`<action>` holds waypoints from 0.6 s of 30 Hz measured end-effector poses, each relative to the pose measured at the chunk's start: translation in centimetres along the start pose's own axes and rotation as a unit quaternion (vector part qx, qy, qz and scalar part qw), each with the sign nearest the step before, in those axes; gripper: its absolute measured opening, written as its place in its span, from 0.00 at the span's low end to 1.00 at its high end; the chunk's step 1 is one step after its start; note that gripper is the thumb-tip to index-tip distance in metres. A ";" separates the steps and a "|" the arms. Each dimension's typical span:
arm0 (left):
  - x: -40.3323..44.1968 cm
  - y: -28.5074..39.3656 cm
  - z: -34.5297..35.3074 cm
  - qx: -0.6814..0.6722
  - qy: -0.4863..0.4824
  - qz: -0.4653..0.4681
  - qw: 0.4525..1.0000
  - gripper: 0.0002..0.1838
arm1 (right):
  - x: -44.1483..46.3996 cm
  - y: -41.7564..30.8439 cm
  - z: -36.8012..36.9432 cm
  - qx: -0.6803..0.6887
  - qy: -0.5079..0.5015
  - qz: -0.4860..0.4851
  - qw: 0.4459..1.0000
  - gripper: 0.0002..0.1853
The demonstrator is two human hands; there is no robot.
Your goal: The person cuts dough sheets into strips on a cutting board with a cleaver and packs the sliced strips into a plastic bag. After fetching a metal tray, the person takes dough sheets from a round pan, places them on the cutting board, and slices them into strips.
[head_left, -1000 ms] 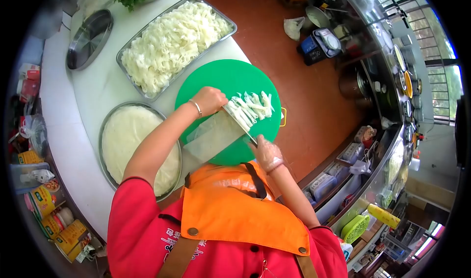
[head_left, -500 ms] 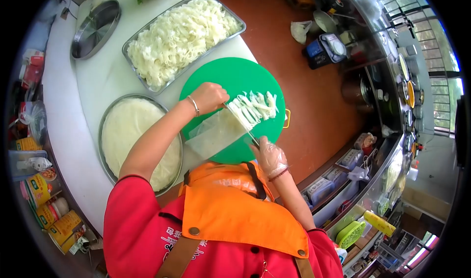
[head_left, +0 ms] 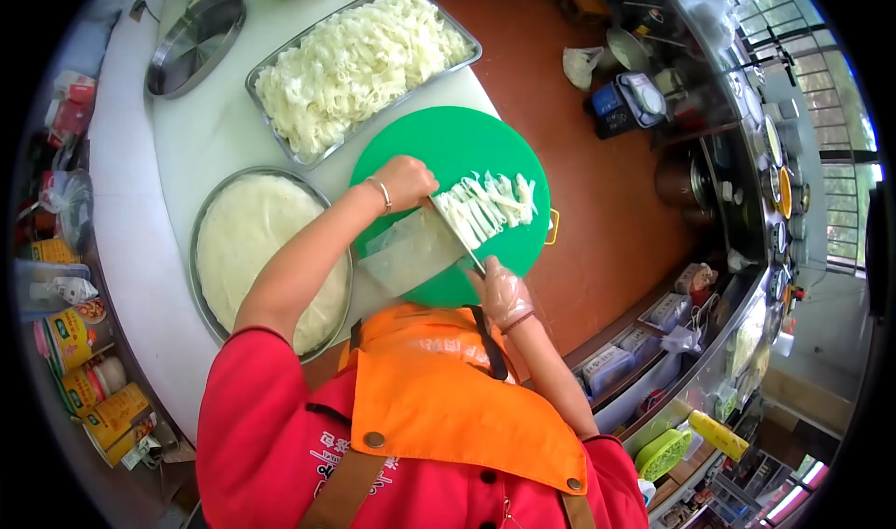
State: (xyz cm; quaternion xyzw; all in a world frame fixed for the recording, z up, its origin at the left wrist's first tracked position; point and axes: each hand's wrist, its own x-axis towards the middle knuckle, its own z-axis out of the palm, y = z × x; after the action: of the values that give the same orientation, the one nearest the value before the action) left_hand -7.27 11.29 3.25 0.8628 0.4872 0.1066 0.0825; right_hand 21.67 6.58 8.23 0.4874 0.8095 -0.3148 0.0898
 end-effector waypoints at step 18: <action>-2.6 0.9 0.6 0.012 -0.054 -0.040 0.998 0.12 | -1.5 -1.1 2.6 0.018 0.038 -0.038 0.998 0.19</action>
State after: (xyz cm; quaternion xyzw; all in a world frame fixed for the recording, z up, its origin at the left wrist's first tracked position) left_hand -7.66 8.58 2.66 0.8478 0.5177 0.0511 0.1026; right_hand 21.06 3.54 7.31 0.4696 0.8243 -0.3140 0.0377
